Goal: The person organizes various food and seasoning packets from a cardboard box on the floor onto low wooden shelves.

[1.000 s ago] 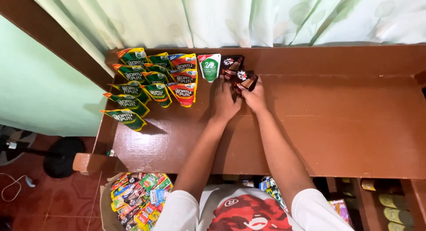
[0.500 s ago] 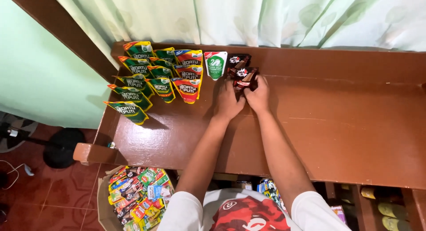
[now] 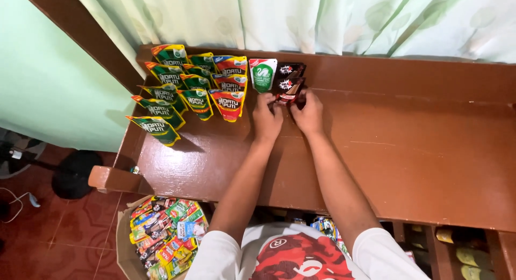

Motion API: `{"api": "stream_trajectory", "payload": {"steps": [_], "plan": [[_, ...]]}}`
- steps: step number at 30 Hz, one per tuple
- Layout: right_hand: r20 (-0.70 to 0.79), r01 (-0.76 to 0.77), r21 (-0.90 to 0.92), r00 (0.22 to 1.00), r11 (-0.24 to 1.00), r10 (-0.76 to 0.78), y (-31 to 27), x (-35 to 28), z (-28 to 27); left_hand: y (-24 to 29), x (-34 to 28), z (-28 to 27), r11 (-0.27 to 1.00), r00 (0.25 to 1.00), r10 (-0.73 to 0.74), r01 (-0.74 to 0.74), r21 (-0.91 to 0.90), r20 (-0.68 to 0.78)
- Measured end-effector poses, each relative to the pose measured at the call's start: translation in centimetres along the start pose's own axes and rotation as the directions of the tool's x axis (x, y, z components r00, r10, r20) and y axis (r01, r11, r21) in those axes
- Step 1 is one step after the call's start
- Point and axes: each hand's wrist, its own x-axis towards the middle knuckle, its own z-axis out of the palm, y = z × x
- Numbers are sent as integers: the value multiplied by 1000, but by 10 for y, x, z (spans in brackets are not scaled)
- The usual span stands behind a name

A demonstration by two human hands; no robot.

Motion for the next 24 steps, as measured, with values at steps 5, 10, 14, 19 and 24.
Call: {"api": "stream_trajectory", "payload": {"steps": [5, 10, 14, 19, 24], "plan": [[-21, -1, 13, 1000, 1000, 1, 0, 3, 1, 1, 0, 4, 999, 999, -47, 47, -14, 25], [-23, -10, -34, 1000, 999, 9, 7, 7, 5, -6, 0, 6, 998, 997, 44, -47, 51, 56], [-32, -58, -21, 998, 998, 57, 0, 14, 3, -6, 0, 6, 996, 997, 38, -43, 81, 65], [49, -135, 9, 990, 991, 134, -10, 18, 1, 0, 3, 5, 994, 996, -12, 2, 109, 86], [18, -34, -110, 999, 993, 37, -3, 14, 6, 4, 3, 4, 995, 994, -26, 15, 103, 108]]}}
